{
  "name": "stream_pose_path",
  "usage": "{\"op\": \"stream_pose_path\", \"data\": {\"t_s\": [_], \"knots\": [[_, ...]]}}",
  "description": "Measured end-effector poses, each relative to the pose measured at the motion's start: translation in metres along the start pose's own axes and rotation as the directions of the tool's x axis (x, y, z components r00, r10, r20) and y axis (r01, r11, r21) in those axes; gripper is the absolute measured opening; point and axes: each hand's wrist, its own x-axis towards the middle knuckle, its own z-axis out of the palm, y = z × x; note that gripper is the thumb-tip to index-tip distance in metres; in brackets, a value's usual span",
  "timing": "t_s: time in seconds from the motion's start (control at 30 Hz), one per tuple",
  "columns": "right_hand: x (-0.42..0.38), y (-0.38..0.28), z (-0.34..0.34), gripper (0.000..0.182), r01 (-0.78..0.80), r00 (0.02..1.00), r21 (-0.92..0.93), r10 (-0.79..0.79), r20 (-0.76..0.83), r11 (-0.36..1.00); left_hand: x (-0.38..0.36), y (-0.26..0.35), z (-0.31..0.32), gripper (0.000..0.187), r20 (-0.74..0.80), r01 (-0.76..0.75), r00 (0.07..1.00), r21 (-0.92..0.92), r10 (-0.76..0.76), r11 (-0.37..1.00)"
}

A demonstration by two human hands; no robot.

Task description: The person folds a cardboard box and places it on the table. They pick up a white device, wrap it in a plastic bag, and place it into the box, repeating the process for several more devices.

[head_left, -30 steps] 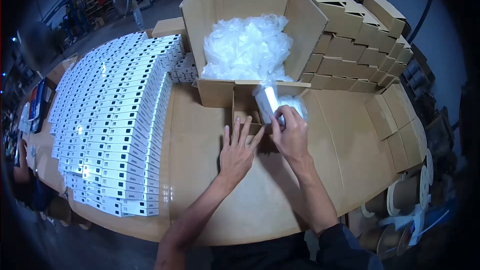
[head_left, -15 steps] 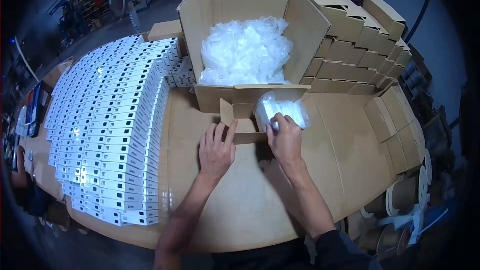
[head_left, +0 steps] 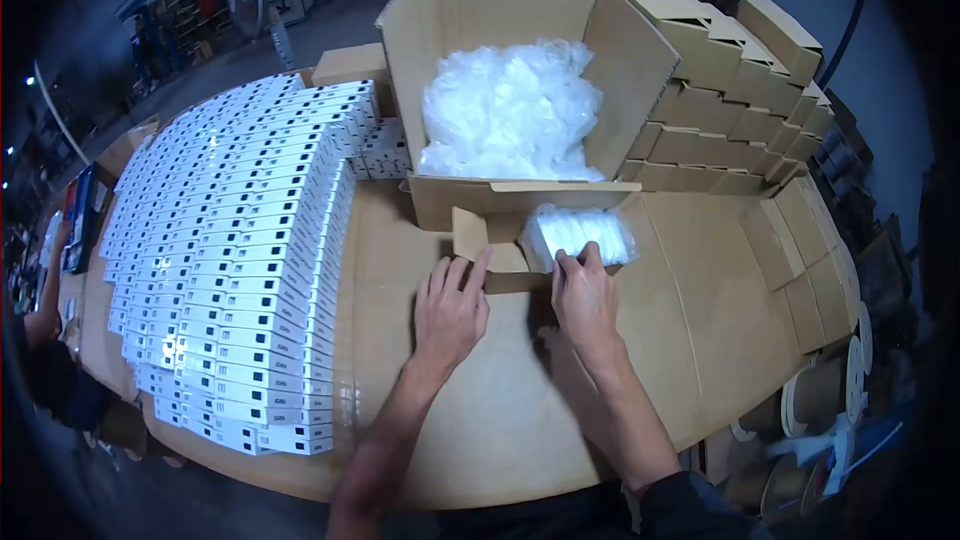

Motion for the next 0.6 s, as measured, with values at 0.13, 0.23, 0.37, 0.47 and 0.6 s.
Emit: {"op": "stream_pose_path", "data": {"t_s": [0.13, 0.23, 0.37, 0.47, 0.6], "knots": [[0.000, -0.005, -0.010, 0.017, 0.034, 0.999, -0.006, -0.034, -0.017, 0.999, 0.006, -0.012, -0.027, 0.072, -0.035, 0.082, 0.996, -0.144, -0.088, 0.986], [0.002, -0.027, -0.015, 0.027, 0.122, 0.988, 0.061, -0.116, -0.099, 0.991, 0.014, -0.040, -0.039, 0.063, -0.094, 0.236, 0.962, -0.177, -0.255, 0.956], [0.009, -0.074, -0.006, 0.033, 0.353, 0.932, 0.312, -0.304, -0.196, 0.882, 0.030, -0.098, -0.028, 0.048, -0.136, 0.328, 0.925, -0.185, -0.355, 0.926], [0.024, -0.113, 0.014, 0.037, 0.476, 0.879, 0.344, -0.445, -0.171, 0.809, 0.053, -0.135, -0.003, 0.046, -0.152, 0.335, 0.927, -0.079, -0.343, 0.939], [0.046, -0.141, 0.036, 0.044, 0.518, 0.855, 0.237, -0.507, -0.113, 0.822, 0.079, -0.174, 0.031, 0.058, -0.157, 0.233, 0.958, -0.053, -0.239, 0.971]]}}
